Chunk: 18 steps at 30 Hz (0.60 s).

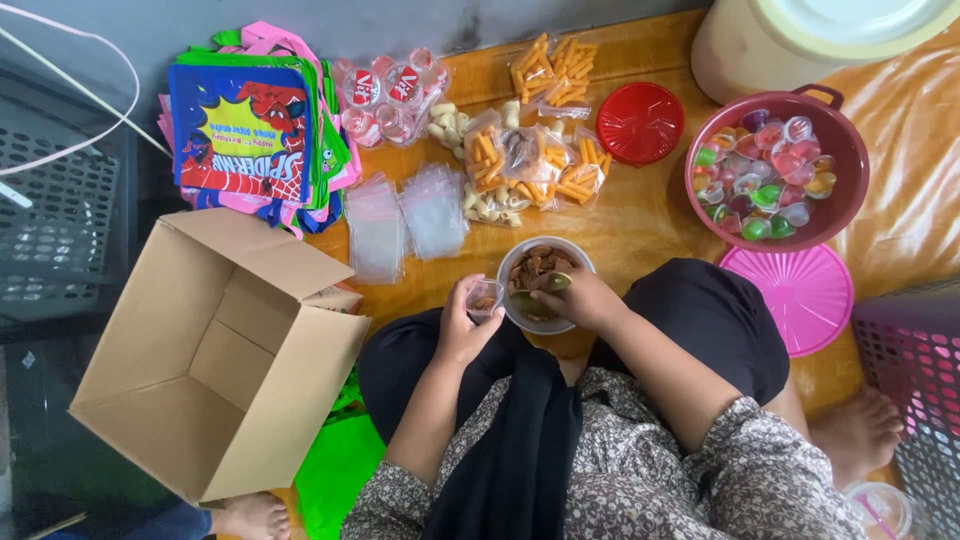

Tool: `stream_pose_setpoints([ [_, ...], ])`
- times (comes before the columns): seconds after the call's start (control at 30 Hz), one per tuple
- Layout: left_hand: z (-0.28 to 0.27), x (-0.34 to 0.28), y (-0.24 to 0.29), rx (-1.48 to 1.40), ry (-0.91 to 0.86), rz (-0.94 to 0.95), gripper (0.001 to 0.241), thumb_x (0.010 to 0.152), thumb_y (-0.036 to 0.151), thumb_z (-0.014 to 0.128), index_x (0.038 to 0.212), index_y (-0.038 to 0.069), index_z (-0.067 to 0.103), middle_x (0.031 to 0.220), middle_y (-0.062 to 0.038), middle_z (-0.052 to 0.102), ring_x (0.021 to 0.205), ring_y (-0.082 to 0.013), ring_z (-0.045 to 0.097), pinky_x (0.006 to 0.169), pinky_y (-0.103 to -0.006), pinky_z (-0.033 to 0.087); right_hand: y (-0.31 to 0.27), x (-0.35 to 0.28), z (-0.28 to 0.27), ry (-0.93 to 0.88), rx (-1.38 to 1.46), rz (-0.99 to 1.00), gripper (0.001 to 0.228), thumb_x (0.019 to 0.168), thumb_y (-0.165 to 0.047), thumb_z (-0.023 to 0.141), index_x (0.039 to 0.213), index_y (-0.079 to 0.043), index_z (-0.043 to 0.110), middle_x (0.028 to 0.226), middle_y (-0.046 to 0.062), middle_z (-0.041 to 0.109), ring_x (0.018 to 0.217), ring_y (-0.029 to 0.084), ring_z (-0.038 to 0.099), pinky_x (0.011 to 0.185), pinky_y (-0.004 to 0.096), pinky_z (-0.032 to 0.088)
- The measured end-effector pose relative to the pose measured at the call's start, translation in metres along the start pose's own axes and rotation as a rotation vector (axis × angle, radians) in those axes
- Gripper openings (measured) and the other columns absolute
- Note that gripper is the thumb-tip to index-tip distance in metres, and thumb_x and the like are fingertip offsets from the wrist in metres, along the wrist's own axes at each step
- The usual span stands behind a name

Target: Packing small brown cookies from a bowl into individual plastic bags using a spoon.

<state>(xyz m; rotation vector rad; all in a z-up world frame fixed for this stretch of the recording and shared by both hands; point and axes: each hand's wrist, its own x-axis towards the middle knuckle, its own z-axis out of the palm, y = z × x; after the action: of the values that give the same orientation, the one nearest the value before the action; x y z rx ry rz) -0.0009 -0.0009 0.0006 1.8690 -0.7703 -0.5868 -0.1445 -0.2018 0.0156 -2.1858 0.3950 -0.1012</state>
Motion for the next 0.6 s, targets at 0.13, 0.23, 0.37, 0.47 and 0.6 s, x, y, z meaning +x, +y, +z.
stream_pose_setpoints([
  [0.13,-0.001,0.0,0.002,-0.008,0.012,-0.002,0.065,0.075,0.013,0.086,0.133,0.013,0.058,0.118,-0.019,0.065,0.114,-0.0408,0.066,0.098,-0.0537,0.055,0.008,-0.003,-0.001,0.003,0.038,0.078,0.019,0.091,-0.027,0.073,0.098,-0.01,0.079,0.085,0.014,0.078,0.082,0.037,0.076,0.073,0.047,0.061],
  [0.23,0.0,0.0,0.001,0.006,0.022,0.016,0.065,0.075,0.013,0.087,0.133,0.013,0.058,0.117,-0.018,0.065,0.113,-0.0408,0.066,0.097,-0.0529,0.055,-0.005,-0.004,-0.012,0.045,0.022,0.081,0.018,0.091,-0.026,0.074,0.1,-0.01,0.078,0.085,0.015,0.078,0.084,0.037,0.076,0.073,0.046,0.061],
  [0.37,0.0,0.0,-0.002,-0.002,0.016,0.003,0.065,0.075,0.014,0.087,0.133,0.013,0.058,0.117,-0.019,0.065,0.112,-0.0409,0.066,0.098,-0.0526,0.055,-0.013,-0.004,-0.016,0.114,0.106,0.195,0.021,0.092,-0.03,0.072,0.105,-0.015,0.078,0.092,0.016,0.078,0.093,0.039,0.074,0.08,0.05,0.06],
  [0.47,0.001,-0.002,-0.004,-0.01,0.002,-0.001,0.065,0.074,0.014,0.086,0.132,0.013,0.058,0.117,-0.018,0.066,0.11,-0.0396,0.067,0.098,-0.0518,0.055,-0.011,-0.003,-0.01,0.161,0.138,0.26,0.021,0.091,-0.029,0.074,0.107,-0.016,0.079,0.094,0.016,0.079,0.096,0.038,0.074,0.082,0.047,0.06],
  [0.6,0.003,-0.002,-0.009,-0.026,0.009,0.011,0.064,0.073,0.012,0.086,0.131,0.015,0.06,0.115,-0.015,0.067,0.109,-0.0347,0.069,0.098,-0.0491,0.055,0.014,-0.003,0.013,0.237,0.138,0.385,0.023,0.091,-0.034,0.074,0.11,-0.022,0.079,0.095,0.013,0.079,0.099,0.034,0.074,0.085,0.047,0.059],
])
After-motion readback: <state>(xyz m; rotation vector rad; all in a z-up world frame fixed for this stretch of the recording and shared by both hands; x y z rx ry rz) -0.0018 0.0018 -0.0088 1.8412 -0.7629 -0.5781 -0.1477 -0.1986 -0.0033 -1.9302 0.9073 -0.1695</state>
